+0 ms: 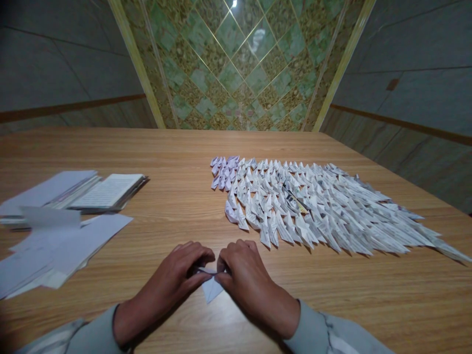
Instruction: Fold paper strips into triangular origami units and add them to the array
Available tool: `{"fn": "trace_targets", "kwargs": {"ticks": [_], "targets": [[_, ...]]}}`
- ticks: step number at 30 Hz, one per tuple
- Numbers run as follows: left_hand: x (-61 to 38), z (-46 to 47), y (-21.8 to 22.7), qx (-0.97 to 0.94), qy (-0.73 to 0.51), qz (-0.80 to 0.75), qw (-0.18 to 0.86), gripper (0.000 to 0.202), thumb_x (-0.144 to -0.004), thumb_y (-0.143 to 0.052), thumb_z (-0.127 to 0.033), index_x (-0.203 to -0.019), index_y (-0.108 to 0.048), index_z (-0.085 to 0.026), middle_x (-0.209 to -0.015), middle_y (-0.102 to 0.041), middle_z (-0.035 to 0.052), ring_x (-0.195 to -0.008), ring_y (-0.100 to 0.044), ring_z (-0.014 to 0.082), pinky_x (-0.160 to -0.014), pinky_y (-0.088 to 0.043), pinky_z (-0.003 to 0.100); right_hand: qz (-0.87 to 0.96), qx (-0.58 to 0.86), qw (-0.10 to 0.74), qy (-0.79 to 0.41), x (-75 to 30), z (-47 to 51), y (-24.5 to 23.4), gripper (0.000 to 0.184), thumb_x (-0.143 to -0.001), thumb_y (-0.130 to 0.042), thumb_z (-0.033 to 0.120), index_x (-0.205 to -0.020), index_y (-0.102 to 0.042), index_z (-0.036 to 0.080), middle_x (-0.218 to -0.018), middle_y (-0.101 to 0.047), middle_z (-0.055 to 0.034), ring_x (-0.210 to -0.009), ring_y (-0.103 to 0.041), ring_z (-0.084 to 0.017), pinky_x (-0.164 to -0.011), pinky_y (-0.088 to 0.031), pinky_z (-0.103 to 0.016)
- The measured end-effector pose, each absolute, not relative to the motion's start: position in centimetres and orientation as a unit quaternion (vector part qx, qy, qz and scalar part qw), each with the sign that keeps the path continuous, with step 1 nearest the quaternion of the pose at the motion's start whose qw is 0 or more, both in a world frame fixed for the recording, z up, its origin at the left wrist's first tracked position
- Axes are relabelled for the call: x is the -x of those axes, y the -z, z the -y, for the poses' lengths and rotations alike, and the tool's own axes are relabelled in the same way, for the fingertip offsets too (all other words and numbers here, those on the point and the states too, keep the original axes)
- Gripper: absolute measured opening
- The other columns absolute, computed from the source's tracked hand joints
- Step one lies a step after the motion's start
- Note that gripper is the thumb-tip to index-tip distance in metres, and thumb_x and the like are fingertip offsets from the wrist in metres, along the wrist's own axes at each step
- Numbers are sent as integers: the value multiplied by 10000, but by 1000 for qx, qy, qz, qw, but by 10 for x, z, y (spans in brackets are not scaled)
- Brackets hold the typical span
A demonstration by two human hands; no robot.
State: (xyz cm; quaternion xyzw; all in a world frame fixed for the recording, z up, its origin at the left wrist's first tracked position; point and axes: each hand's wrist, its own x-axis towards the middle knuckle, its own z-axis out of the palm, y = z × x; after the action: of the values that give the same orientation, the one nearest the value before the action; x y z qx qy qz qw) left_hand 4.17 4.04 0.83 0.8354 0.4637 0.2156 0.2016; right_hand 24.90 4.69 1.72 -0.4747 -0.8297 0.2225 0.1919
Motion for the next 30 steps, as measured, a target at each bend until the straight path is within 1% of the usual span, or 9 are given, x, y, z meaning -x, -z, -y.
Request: {"fn": "trace_targets", "kwargs": {"ticks": [2, 5, 8, 10, 13, 17, 21, 25, 30], "targets": [[-40, -41, -7, -843, -228, -445, 199, 152, -898, -734, -179, -1021, -652, -212, -925, -678, 23, -880, -612, 228, -775, -437, 345, 841, 453, 219, -200, -249, -49, -15, 210, -786, -824, 101, -754, -633, 179, -762, -644, 21, -764, -554, -169, -737, -360, -295], [-38, -40, -9, -848, -270, -422, 173, 25, -945, -674, -196, -962, -661, -209, -868, -671, 25, -836, -604, 216, -748, -436, 329, 868, 384, 294, -114, -247, -53, -19, 168, -886, -730, 155, -777, -603, 175, -766, -641, -1, -763, -530, -177, -764, -383, -313], [-37, -39, -15, -848, -329, -402, 106, 160, -1001, -557, -197, -853, -620, -197, -786, -639, 30, -760, -564, 206, -686, -411, 316, 883, 302, 360, 2, -246, -54, -26, 234, -1000, -542, 155, -775, -599, 186, -764, -656, -17, -767, -505, -184, -891, -392, -367], [-38, -39, -17, -854, -339, -391, 59, 205, -1017, -506, -192, -831, -594, -197, -779, -630, 34, -737, -539, 203, -661, -388, 314, 887, 278, 364, 54, -246, -54, -27, 298, -1028, -468, 132, -776, -616, 195, -738, -653, -10, -767, -500, -184, -963, -375, -389], [-40, -39, -15, -876, -281, -392, 16, 223, -1008, -520, -166, -796, -580, -197, -795, -632, 32, -722, -526, 201, -642, -359, 317, 899, 287, 319, 83, -247, -53, -20, 292, -1025, -499, 149, -771, -636, 197, -690, -621, 3, -748, -494, -179, -996, -359, -400], [-40, -36, -8, -891, -201, -406, 16, 159, -961, -605, -135, -811, -595, -188, -790, -639, 20, -721, -539, 208, -666, -377, 331, 915, 294, 266, 75, -246, -54, -8, 251, -968, -632, 146, -721, -639, 195, -662, -615, 18, -742, -496, -174, -985, -338, -403], [-35, -30, -6, -888, -187, -419, 38, 95, -931, -686, -207, -863, -623, -187, -875, -664, 33, -783, -565, 228, -715, -407, 351, 920, 328, 215, -22, -249, -54, -9, 145, -924, -729, 233, -787, -690, 205, -758, -657, 6, -821, -527, -186, -922, -353, -375], [-29, -27, -5, -869, -183, -458, 50, 120, -975, -629, -226, -861, -643, -191, -870, -653, 38, -793, -576, 227, -717, -419, 347, 895, 373, 217, -111, -252, -54, -15, 120, -916, -747, 252, -807, -717, 211, -768, -661, 10, -820, -543, -184, -864, -357, -350], [-29, -30, -6, -856, -169, -484, 64, 138, -974, -638, -251, -850, -646, -189, -847, -645, 38, -799, -589, 233, -708, -421, 344, 873, 412, 223, -139, -250, -56, -14, 87, -903, -755, 210, -822, -723, 201, -779, -685, 6, -807, -574, -185, -831, -361, -336]]}}
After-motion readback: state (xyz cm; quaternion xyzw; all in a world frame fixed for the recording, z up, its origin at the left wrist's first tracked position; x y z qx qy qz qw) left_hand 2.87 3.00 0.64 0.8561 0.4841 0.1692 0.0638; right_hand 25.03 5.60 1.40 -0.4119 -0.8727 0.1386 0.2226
